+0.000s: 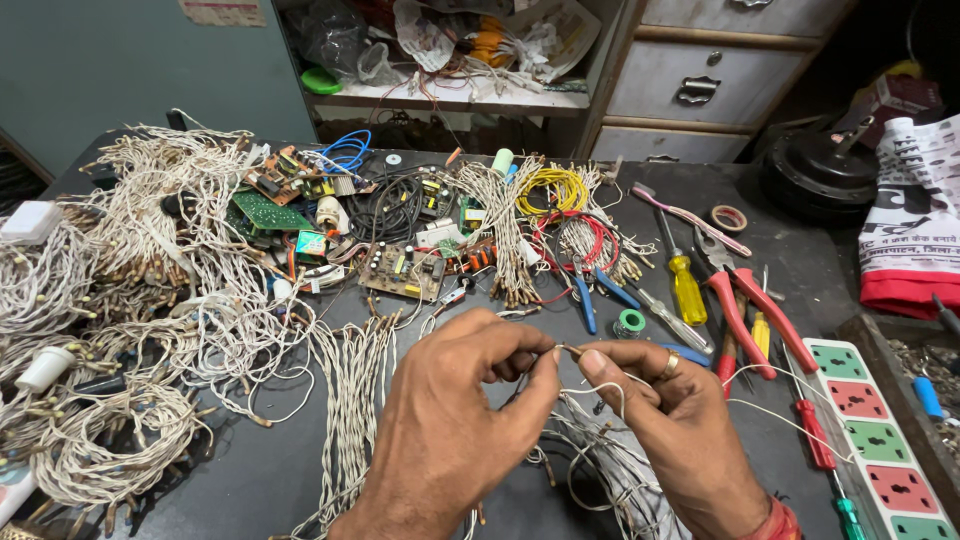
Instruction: The person uses pliers to strip insulation from the ends of white electrical wires and then uses a screwdriver to twist the exposed strands. The person repeats this process on multiple wire ends on a cluttered workbench.
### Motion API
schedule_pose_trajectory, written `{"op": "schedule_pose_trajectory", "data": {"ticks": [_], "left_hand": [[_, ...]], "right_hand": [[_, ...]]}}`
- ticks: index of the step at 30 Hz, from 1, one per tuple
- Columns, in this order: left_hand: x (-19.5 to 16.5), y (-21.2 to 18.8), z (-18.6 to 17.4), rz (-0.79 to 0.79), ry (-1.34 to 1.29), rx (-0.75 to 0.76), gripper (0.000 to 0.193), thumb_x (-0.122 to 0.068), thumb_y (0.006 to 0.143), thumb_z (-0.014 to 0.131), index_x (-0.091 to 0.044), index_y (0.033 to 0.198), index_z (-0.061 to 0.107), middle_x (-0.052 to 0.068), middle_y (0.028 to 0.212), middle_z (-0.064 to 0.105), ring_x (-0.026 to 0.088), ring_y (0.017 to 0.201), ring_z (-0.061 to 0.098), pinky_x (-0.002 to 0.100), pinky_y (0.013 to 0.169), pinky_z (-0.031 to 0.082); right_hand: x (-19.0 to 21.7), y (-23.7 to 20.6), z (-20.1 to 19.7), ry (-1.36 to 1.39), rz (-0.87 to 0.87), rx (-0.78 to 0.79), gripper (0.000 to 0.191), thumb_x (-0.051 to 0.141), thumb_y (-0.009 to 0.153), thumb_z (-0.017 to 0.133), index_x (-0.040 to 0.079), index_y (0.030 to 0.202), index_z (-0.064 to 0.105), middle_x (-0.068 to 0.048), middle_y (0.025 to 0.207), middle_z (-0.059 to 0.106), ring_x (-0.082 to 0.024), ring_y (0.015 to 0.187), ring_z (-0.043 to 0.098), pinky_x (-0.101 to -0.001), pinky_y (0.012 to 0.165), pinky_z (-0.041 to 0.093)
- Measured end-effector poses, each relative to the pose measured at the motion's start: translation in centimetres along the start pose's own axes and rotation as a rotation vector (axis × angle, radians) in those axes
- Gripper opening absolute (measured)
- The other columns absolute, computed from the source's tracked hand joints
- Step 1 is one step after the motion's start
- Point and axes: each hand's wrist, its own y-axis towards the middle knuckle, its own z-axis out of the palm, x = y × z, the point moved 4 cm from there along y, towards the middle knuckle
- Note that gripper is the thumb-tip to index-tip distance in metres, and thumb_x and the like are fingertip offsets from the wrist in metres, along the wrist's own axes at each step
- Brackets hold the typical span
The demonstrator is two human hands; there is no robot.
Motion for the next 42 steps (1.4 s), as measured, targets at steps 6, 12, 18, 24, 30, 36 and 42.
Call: {"op": "schedule_pose_trajectory", "data": {"ticks": [6,12,18,24,30,36,42], "left_hand": [[0.0,0.0,0.2,0.08,-0.021,0.002,0.014,-0.013,0.083,0.076,-0.009,0.095,0.081,0.006,0.083,0.074,0.019,0.075,0.076,0.03,0.064,0.058],[0.1,0.1,0.3,0.088,-0.024,0.006,0.015,-0.013,0.083,0.076,-0.009,0.097,0.081,0.007,0.085,0.076,0.02,0.078,0.076,0.03,0.066,0.059],[0.1,0.3,0.1,-0.03,-0.069,-0.001,0.02,-0.021,0.09,0.071,-0.008,0.103,0.079,0.007,0.089,0.077,0.019,0.076,0.076,0.03,0.061,0.057],[1.2,0.7,-0.4,-0.32,0.053,0.162,0.035,-0.038,0.099,0.056,-0.011,0.113,0.075,0.009,0.089,0.079,0.022,0.076,0.074,0.035,0.071,0.055],[1.1,0.1,0.6,0.014,0.015,0.246,0.041,-0.031,0.091,0.071,-0.008,0.124,0.071,0.012,0.1,0.079,0.026,0.092,0.076,0.036,0.076,0.056],[2.6,0.0,1.9,-0.225,0.108,0.263,0.024,-0.027,0.088,0.071,-0.016,0.109,0.078,0.006,0.099,0.08,0.024,0.092,0.077,0.036,0.082,0.057],[1.6,0.5,0.9,-0.105,0.109,0.109,0.021,-0.027,0.084,0.075,-0.017,0.101,0.082,0.006,0.091,0.08,0.024,0.086,0.074,0.037,0.078,0.056]], "right_hand": [[-0.1,0.2,-0.3,0.026,-0.002,-0.006,0.031,0.016,0.088,0.074,-0.002,0.112,0.078,-0.004,0.095,0.078,-0.007,0.087,0.065,-0.0258,0.078,0.051],[-0.4,0.3,-0.7,0.009,0.015,-0.021,0.03,0.016,0.089,0.075,-0.002,0.113,0.079,-0.003,0.09,0.074,-0.005,0.078,0.058,-0.0238,0.068,0.045],[-0.4,0.8,-0.9,0.151,0.003,0.019,0.03,0.01,0.089,0.073,-0.003,0.116,0.075,0.0,0.091,0.072,-0.004,0.069,0.048,-0.0227,0.06,0.037],[0.1,1.5,-2.0,0.34,0.041,0.038,0.029,0.01,0.093,0.068,-0.005,0.117,0.072,0.002,0.083,0.063,-0.005,0.061,0.038,-0.0246,0.055,0.032],[0.0,1.7,-3.2,0.539,0.05,0.126,0.028,0.012,0.099,0.064,-0.006,0.121,0.069,0.006,0.074,0.051,-0.005,0.058,0.035,-0.0244,0.056,0.033],[0.3,2.0,-4.5,0.405,0.044,0.034,0.028,0.015,0.098,0.064,-0.003,0.119,0.07,0.005,0.078,0.053,-0.004,0.059,0.035,-0.024,0.057,0.032],[6.0,0.1,-4.8,-0.275,-0.303,-0.354,0.027,0.023,0.104,0.061,0.004,0.121,0.071,0.0,0.1,0.065,-0.004,0.088,0.059,-0.0225,0.08,0.048]]}}
